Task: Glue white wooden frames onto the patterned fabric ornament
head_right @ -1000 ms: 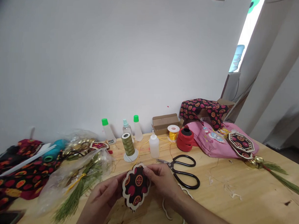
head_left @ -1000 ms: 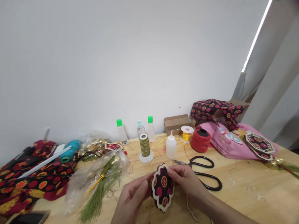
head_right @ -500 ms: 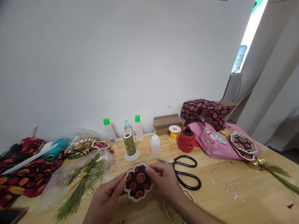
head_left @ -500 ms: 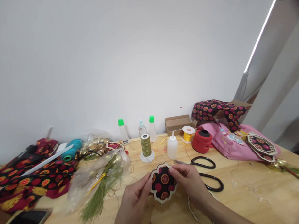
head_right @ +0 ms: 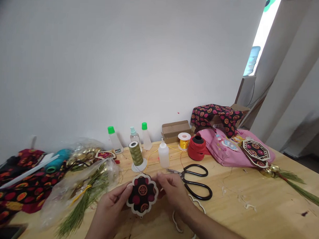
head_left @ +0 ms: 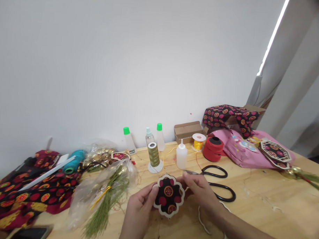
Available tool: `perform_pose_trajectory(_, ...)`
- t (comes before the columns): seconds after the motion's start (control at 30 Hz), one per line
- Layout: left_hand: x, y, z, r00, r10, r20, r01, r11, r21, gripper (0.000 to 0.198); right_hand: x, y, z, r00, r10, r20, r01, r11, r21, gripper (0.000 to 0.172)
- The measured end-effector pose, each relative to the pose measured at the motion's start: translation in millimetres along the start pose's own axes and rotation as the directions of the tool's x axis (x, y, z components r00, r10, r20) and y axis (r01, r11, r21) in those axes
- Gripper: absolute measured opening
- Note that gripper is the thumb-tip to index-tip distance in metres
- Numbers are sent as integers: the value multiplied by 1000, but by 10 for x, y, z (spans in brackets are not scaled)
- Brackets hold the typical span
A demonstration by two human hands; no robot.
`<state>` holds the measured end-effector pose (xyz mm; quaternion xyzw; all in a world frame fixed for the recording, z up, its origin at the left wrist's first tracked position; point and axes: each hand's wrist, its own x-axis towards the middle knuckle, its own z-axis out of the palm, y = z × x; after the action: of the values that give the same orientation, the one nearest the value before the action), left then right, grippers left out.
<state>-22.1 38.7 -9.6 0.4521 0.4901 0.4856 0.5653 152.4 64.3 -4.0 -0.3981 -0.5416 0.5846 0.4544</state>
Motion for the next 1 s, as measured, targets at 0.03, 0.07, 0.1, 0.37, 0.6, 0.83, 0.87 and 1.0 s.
perform_pose_trajectory(0.03, 7, -4, -7, 999, -36, -1, 36, 998, -54, 35, -2, -15, -5, 1000, 12, 7, -12, 1000, 11, 56)
perform_pose_trajectory(0.07, 15, -8, -13, 998, -61, 3, 61, 993, -101, 35, -6, -26, -8, 1000, 14, 15, -14, 1000, 13, 57)
perform_pose_trajectory(0.1, 23, -12, -20, 997, -74, 13, 75, 987, -141, 34, -10, -32, -8, 1000, 8, 17, -8, 1000, 7, 57)
perform_pose_trajectory(0.37, 51, -25, -44, 993, -93, 79, 111, 960, -258, 25, -45, -14, 9, 995, -84, 44, 89, 989, -119, 57)
perform_pose_trajectory(0.6, 59, -56, -39, 992, -85, 92, 104, 968, -229, 24, -52, 1, 14, 996, -67, 52, 78, 961, -264, 46)
perform_pose_trajectory(0.83, 57, -68, -33, 994, -75, 76, 90, 971, -220, 27, -14, -8, -17, 1000, -27, -2, 26, 974, -223, 47)
perform_pose_trajectory(0.87, 55, -63, -37, 993, -80, 92, 98, 971, -220, 27, -6, -7, -25, 1000, -22, -10, 19, 977, -211, 48)
perform_pose_trajectory(1.0, 77, -52, -52, 986, -103, 134, 133, 962, -239, 28, 18, 27, -33, 1000, 9, -16, -12, 979, -205, 49)
